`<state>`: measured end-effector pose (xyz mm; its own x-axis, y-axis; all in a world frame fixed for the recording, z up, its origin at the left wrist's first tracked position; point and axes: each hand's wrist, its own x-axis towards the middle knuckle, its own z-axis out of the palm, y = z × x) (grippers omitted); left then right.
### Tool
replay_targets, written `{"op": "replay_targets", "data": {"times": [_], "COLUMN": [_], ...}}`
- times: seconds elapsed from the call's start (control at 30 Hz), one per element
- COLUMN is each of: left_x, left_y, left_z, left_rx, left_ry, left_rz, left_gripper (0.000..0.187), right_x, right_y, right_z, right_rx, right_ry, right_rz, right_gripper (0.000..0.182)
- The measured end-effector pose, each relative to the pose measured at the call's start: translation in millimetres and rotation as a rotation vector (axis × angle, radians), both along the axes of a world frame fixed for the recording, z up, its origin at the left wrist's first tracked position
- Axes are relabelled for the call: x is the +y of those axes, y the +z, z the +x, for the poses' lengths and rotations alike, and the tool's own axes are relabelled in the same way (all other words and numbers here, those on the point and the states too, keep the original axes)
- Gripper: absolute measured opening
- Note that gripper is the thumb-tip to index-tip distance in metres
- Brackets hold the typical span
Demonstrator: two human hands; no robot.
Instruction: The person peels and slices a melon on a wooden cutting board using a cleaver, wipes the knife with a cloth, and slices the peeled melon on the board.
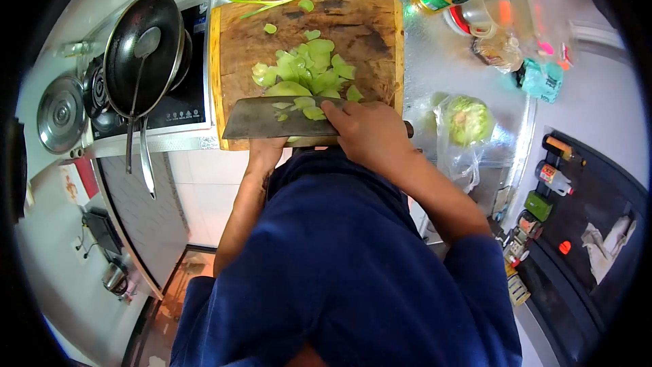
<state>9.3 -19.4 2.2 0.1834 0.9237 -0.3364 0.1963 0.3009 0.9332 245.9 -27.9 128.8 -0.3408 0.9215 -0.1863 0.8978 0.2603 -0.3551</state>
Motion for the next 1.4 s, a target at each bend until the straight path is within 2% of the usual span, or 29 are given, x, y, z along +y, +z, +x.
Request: {"op": "replay_targets", "data": {"times": [0.27, 0.37, 0.43, 0.53, 0.7, 0.73, 0.77, 0.8, 0.87, 0.9, 0.93, 1.0, 1.13, 1.2, 1.23, 1.27, 1.33, 1.37, 1.4], "left_x": [-3.4, 0.7, 4.1, 9.5, 14.3, 13.4, 10.9, 10.9, 15.8, 13.0, 5.7, -0.7, -12.3, -6.1, -10.2, -8.2, -4.5, -5.9, -6.7], "left_y": [1.8, 10.6, 27.3, 42.9, 43.5, 36.8, 24.2, 28.4, 39.2, 27.8, 20.7, 9.4, 9.9, 22.7, 23.7, 23.7, 26.0, 20.1, 19.6], "left_z": [1.6, 10.9, 16.5, 22.4, 26.7, 24.6, 18.0, 21.6, 31.6, 24.3, 18.5, 8.2, -1.6, -4.6, -4.6, -4.6, -5.1, -7.6, -7.9], "left_rx": [0.151, 0.131, 0.164, 0.178, 0.122, 0.086, 0.121, 0.123, 0.111, 0.065, 0.171, 0.189, 0.063, 0.091, 0.105, 0.108, 0.032, 0.102, 0.106], "left_ry": [-0.006, 0.014, 0.049, 0.088, 0.116, 0.129, 0.080, 0.079, 0.167, 0.126, 0.125, 0.049, 0.062, 0.047, 0.111, 0.104, 0.099, 0.064, 0.053], "left_rz": [-0.117, -0.002, -0.150, -0.241, -0.206, -0.175, -0.237, -0.238, -0.085, -0.164, -0.151, -0.090, -0.107, -0.176, -0.178, -0.182, -0.200, -0.139, -0.143], "left_gripper": [0.040, 0.043, 0.048, 0.052, 0.060, 0.063, 0.081, 0.081, 0.099, 0.113, 0.118, 0.125, 0.126, 0.127, 0.114, 0.114, 0.090, 0.066, 0.066], "right_x": [17.1, 25.9, 32.3, 40.3, 58.0, 62.4, 66.3, 69.6, 79.7, 87.2, 97.1, 98.9, 70.5, 55.1, 50.1, 41.6, 24.5, 19.4, 14.5], "right_y": [-5.4, -8.7, -10.9, -16.5, -12.1, -9.9, -9.5, -13.3, -30.8, -45.7, -61.4, -72.0, -65.7, -56.4, -50.7, -44.0, -37.0, -36.0, -35.0], "right_z": [25.4, 31.7, 32.6, 32.7, 30.7, 30.0, 28.0, 22.1, 9.5, 8.6, 6.7, 6.9, 22.8, 24.5, 23.2, 21.0, 18.1, 17.9, 17.8], "right_rx": [0.105, 0.152, 0.139, 0.106, 0.104, 0.104, 0.103, 0.105, 0.070, 0.070, 0.088, 0.105, 0.122, 0.172, 0.172, 0.175, 0.183, 0.179, 0.175], "right_ry": [0.071, 0.082, 0.099, 0.127, 0.134, 0.134, 0.132, 0.132, 0.123, 0.120, 0.123, 0.120, 0.069, 0.046, 0.041, 0.026, -0.004, 0.017, 0.036], "right_rz": [-0.036, -0.096, -0.095, -0.094, -0.170, -0.208, -0.244, -0.245, -0.285, -0.277, -0.326, -0.379, -0.372, -0.253, -0.250, -0.216, -0.192, -0.145, -0.101], "right_gripper": [0.057, 0.054, 0.052, 0.049, 0.044, 0.033, 0.024, 0.024, 0.020, 0.020, 0.019, 0.018, 0.032, 0.034, 0.034, 0.040, 0.047, 0.051, 0.054]}}
